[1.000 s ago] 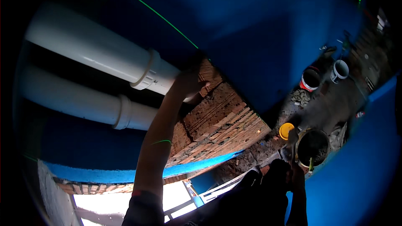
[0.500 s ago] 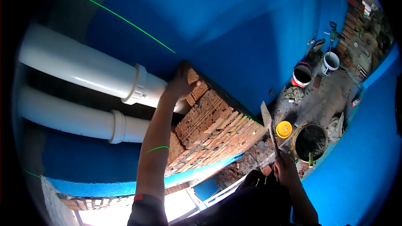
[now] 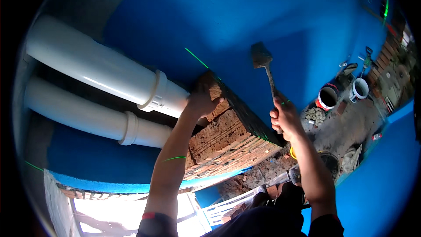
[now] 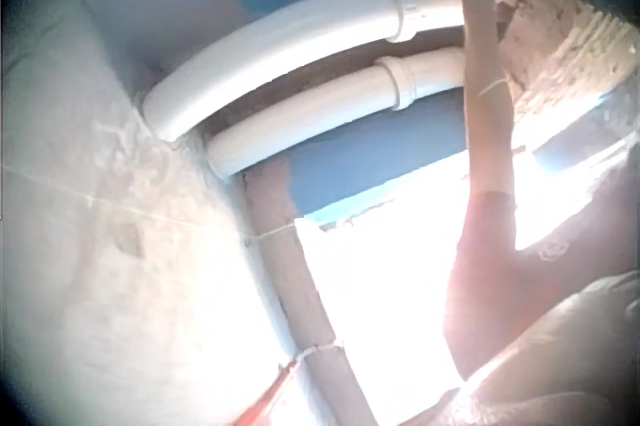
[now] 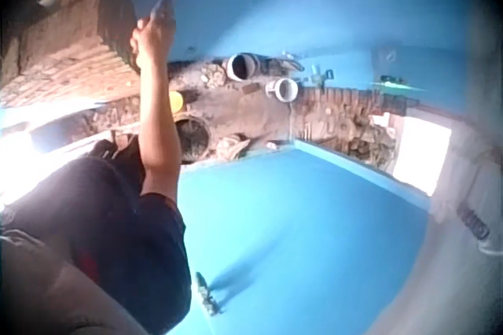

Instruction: The person applies mortar to a brick and places it on a brick structure, then applies more mortar to the top and side of the structure using a trowel.

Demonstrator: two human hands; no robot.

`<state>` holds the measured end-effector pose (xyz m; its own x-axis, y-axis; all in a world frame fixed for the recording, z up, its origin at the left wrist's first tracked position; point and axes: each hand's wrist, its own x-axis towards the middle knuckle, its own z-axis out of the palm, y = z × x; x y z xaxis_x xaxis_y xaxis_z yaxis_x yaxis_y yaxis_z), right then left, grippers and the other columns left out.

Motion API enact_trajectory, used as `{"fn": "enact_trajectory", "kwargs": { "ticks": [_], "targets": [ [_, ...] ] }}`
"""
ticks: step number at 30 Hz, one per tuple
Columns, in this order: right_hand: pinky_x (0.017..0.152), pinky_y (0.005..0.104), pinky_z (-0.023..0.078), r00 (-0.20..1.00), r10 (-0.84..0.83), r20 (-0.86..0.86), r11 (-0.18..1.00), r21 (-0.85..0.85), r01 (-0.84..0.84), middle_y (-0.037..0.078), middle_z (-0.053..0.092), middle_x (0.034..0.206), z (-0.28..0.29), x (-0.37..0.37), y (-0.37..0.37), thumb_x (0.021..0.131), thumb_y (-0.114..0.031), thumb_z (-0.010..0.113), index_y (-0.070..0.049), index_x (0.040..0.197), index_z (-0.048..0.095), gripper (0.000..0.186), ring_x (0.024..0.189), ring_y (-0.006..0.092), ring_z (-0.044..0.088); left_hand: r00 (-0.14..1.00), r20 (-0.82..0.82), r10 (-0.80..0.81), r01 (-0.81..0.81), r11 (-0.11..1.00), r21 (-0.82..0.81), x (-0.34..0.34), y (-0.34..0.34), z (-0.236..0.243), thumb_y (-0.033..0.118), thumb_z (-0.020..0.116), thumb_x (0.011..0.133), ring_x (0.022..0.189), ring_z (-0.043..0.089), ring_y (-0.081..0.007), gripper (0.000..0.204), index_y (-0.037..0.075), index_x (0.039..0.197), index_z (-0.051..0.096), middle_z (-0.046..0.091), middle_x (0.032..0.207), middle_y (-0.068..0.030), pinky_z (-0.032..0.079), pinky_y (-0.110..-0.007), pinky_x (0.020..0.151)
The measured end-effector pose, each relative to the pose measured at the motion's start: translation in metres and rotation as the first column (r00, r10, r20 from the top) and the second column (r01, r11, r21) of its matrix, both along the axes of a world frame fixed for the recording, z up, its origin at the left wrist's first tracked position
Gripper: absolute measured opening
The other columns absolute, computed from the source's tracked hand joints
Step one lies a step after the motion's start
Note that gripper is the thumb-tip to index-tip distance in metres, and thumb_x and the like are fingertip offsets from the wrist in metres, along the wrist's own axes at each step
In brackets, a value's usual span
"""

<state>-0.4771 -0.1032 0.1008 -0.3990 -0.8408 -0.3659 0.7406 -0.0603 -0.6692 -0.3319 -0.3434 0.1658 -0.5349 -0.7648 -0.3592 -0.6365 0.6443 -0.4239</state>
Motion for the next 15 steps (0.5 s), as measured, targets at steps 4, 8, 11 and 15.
{"fn": "enact_trajectory", "kwargs": {
  "ticks": [4,8,11,15],
  "targets": [
    [0.036,0.0233,0.024,0.973,0.230,0.018,0.971,0.061,-0.231,-0.005,0.036,0.056,-0.009,0.006,-0.037,0.097,-0.033,0.045,-0.020,0.108,0.045,0.017,0.041,0.0049,0.030,0.999,0.001,-0.038,0.038,0.999,-0.031,-0.007,0.004,0.003,0.070,0.023,0.086,0.128,0.036,-0.0400,0.091,0.003,0.146,0.007,0.006,0.151,-0.0193,0.038,-0.052,0.099],
    [0.035,0.0215,0.021,0.927,0.372,0.040,0.923,0.090,-0.374,-0.006,0.036,0.055,0.000,-0.002,-0.036,0.096,-0.035,0.046,-0.021,0.085,0.039,0.019,0.039,0.0036,0.028,0.999,0.016,0.031,-0.032,0.999,0.036,-0.011,0.014,0.015,0.068,0.025,0.088,0.125,0.040,-0.0406,0.089,0.003,0.146,0.007,0.006,0.151,-0.0191,0.039,-0.052,0.097],
    [0.036,0.0214,0.021,0.910,0.413,0.029,0.906,0.095,-0.413,-0.007,0.035,0.055,-0.005,0.016,-0.039,0.096,-0.036,0.046,-0.021,0.083,0.038,0.021,0.040,0.0037,0.029,0.999,-0.040,0.000,0.000,1.000,0.012,-0.004,0.012,0.008,0.067,0.026,0.088,0.121,0.045,-0.0394,0.089,0.002,0.145,0.007,0.006,0.151,-0.0187,0.042,-0.049,0.095],
    [0.036,0.0208,0.023,0.899,0.435,0.053,0.897,0.064,-0.438,-0.007,0.035,0.055,-0.005,-0.015,-0.032,0.097,-0.035,0.045,-0.019,0.085,0.041,0.020,0.041,0.0038,0.030,0.999,-0.007,0.054,-0.053,0.995,0.087,-0.012,0.016,0.014,0.068,0.025,0.088,0.131,0.032,-0.0364,0.091,0.000,0.145,0.005,0.006,0.152,-0.0168,0.037,-0.048,0.099]
  ]
}}
